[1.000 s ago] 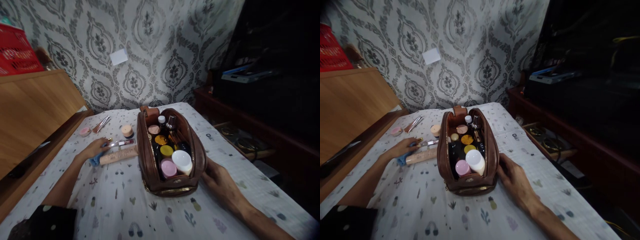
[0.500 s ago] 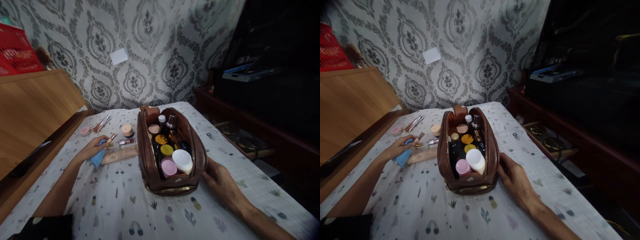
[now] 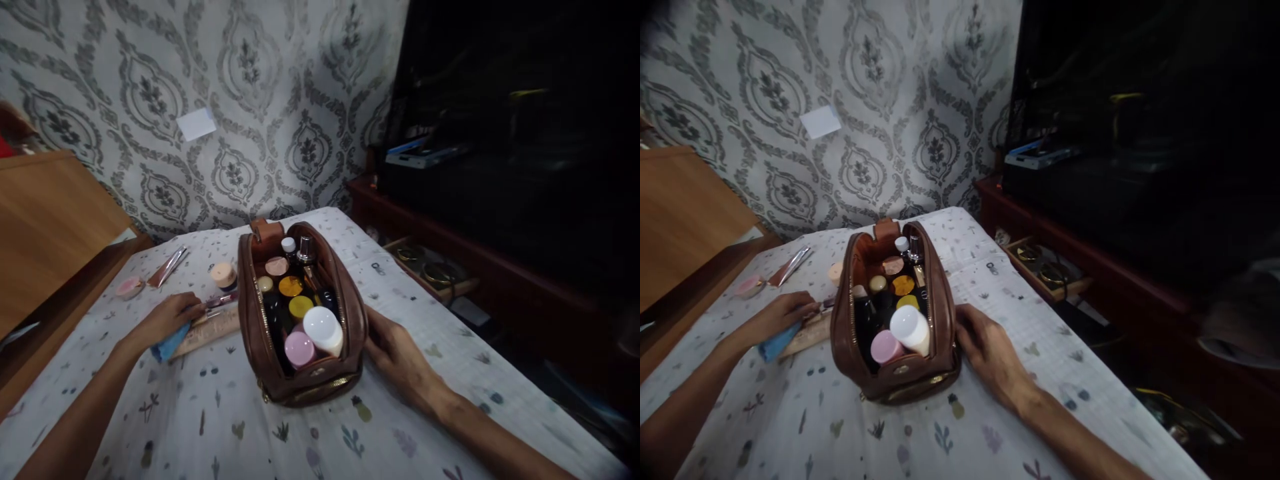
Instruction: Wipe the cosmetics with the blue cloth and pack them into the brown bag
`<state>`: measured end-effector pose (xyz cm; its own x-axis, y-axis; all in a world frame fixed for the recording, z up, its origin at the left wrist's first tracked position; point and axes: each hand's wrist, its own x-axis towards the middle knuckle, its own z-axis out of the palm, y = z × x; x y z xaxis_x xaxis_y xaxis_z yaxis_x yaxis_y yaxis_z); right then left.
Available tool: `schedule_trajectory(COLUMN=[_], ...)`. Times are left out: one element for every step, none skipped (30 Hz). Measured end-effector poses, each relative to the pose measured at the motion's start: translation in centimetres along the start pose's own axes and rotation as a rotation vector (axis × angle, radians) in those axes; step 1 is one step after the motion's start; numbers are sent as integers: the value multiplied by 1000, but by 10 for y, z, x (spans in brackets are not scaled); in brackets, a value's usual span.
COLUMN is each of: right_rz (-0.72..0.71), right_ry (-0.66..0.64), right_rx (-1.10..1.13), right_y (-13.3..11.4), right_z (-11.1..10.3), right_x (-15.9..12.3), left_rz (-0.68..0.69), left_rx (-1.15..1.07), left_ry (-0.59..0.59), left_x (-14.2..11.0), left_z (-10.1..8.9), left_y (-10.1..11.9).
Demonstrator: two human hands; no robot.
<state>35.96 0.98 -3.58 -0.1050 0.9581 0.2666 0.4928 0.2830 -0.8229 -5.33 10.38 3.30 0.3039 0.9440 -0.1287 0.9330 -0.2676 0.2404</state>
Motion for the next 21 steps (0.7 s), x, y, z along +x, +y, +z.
schedule_trajectory(right_rz=[0, 1, 1, 0, -4, -7, -11, -14, -16, -18, -18, -17, -15, -11, -9, -6, -3, -4, -6, -7, -8], right_ry=[-8, -15, -20, -21, -20, -18, -16, -15, -15, -17, -18, -18, -16, -13, -11, -6, -4, -2, -2, -4, -4], right_rx=[3, 3, 2, 0, -3, -6, -9, -11, -14, -17, -19, -19, -19, -18, -16, -13, -11, -10, -11, -13, -17], right_y=[0, -1, -1, -1, -2, -2, -2, -2, -2, -2, -2, -2, -2, -2, -2, -2, -2, -2, -2, -2, -2], right_z=[0, -1, -1, -1, -1, -1, -1, -1, -1, -1, -1, -1, -1, -2, -2, -2, -2, -2, -2, -2, -1], right_x=[0, 0, -1, -1, -1, -1, -1, -1, -1, -1, -1, -1, -1, -1, -2, -2, -2, -2, -2, -2, -2], left_rz=[-2, -6, -11, -20, -27, -35, -39, -43, -47, -46, -39, -32, -23, -18, -14, -10, -6, 0, 5, 7, 7], left_rx=[15, 32, 48, 59, 63, 60, 52, 44, 39, 36, 35, 35, 37, 37, 35, 31, 24, 12, 0, -10, -21], left_ry=[13, 20, 20, 10, -5, -21, -34, -38, -32, -19, -5, 8, 15, 17, 12, 4, -3, -7, -7, -3, 2], left_x=[4, 8, 11, 14, 16, 18, 19, 20, 20, 20, 20, 20, 19, 19, 19, 20, 19, 19, 19, 18, 18], left_z=[2, 4, 6, 8, 10, 12, 13, 14, 15, 15, 16, 16, 15, 15, 15, 14, 14, 14, 13, 13, 13], left_y=[1, 2, 4, 5, 7, 9, 10, 11, 12, 12, 12, 11, 10, 10, 10, 10, 10, 10, 11, 12, 12])
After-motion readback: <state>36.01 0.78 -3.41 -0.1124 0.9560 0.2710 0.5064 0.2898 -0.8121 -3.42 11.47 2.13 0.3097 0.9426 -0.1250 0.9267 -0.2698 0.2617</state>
